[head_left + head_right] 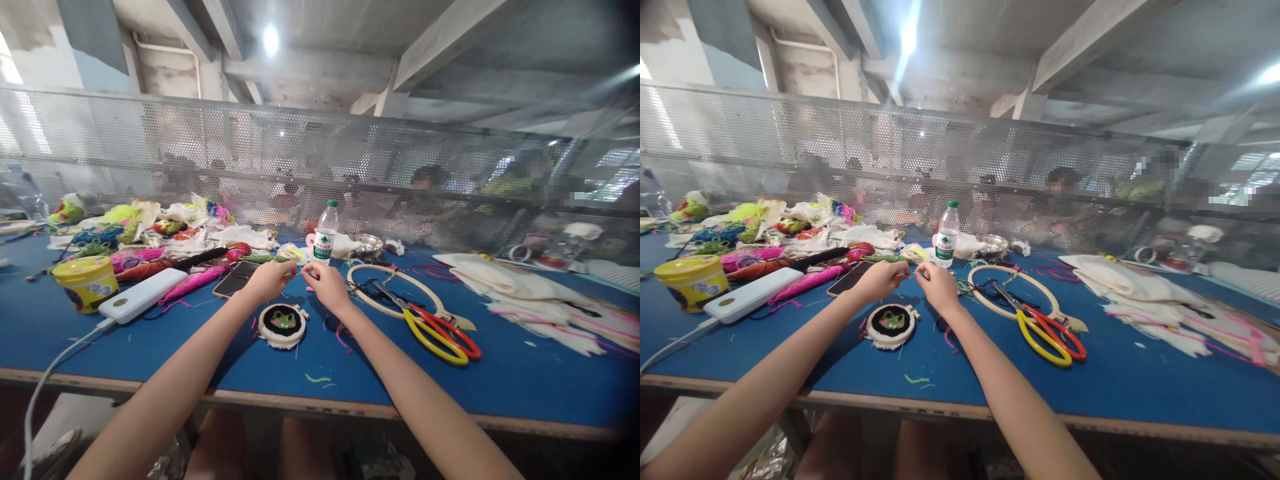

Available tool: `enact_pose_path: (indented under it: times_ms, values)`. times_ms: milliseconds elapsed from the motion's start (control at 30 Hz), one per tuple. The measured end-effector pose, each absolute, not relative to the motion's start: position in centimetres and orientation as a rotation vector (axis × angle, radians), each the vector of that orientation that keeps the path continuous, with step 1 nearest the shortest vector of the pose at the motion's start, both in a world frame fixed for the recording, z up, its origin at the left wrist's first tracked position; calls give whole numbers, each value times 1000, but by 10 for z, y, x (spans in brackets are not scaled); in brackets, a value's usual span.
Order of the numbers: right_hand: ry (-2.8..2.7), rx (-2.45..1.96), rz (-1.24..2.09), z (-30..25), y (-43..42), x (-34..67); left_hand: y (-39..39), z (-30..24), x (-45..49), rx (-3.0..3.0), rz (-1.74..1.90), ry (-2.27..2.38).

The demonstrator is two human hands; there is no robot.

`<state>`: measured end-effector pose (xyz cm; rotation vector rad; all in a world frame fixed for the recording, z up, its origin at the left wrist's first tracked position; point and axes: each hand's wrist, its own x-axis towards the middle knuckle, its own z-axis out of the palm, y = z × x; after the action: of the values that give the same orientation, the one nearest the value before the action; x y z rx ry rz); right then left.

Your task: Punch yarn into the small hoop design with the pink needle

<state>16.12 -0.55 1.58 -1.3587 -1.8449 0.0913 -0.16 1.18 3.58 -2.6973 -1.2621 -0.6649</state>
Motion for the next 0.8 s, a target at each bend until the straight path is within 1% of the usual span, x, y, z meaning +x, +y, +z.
enact_pose_path:
  times_ms: [200, 400, 800]
  values:
    - [-1883, -1338, 78, 17, -11, 153, 8, 38, -1, -2665, -713, -1321]
    - [-1922, -1333, 58, 17, -15, 148, 8, 35, 0, -2638, -651, -1293]
    - [-1789, -1427, 6, 20, -12, 158, 7, 37, 3, -2642, -637, -1305]
